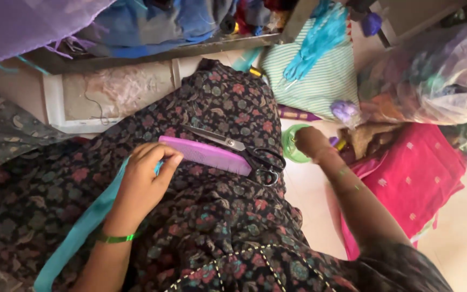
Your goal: The recorder uses scissors and a comb to cut and prepare blue ribbon strands to make tassels or fringe.
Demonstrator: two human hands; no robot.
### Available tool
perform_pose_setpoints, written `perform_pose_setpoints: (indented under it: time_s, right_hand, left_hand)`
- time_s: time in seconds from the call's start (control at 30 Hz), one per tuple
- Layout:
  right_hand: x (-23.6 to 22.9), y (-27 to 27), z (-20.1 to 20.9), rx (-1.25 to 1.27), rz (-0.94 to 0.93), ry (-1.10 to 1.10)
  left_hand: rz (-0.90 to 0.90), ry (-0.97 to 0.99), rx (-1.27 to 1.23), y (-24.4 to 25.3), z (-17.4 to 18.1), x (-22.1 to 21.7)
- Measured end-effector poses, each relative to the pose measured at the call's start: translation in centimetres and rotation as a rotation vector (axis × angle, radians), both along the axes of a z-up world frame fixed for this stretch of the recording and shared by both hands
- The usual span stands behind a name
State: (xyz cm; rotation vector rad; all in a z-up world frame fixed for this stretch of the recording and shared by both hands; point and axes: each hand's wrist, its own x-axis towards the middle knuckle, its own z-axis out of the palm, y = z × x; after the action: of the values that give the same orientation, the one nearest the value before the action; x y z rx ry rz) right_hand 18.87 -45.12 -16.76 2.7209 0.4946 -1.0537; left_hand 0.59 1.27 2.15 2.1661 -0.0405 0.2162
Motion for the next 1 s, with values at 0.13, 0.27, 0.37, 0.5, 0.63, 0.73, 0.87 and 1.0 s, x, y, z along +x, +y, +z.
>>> perform_pose_setpoints:
  time_s: [0.13,0.27,0.37,0.5,0.63,0.73,0.87,1.0]
  right_hand:
    - [0.5,-1.6,-8.5,-0.079,0.087,-0.246]
    - [1.9,0.7,-8.8,-0.450,0.209,0.115]
    - [2.7,-2.4,-11.4,-0.305,0.246,-0.026]
    - [0.1,-1.6,-10.2,0.003,0.297,-0.322]
    - [0.4,0.6,-8.2,0.371,0.406,-0.649]
    - [2.1,-3.3,-6.0,0.618,0.461,-0.769]
    - [8.9,-14.9,-2.3,0.920,0.486,-0.852]
    - [14.3,-22.3,5.4,0.966,0.393,-0.755]
  left_hand:
    - [0.003,-0.082,0.014,-0.3,1.0,0.3]
    - [0.065,-0.082,0.032,0.7,0.6,-1.6]
    - [0.119,-0.064,0.018,1.5,-0.5,-2.4]
    - [0.181,-0.102,-0.005,1.2,-1.9,-3.2]
    - [0.194,-0.129,-0.084,1.5,-2.8,-2.6]
    - [0.176,-0.141,-0.067,1.7,-1.9,-2.2]
    - [0.144,-0.080,-0.114,1.3,-0.7,-2.1]
    - [0.129,-0.042,-0.144,0.4,-0.2,-2.7]
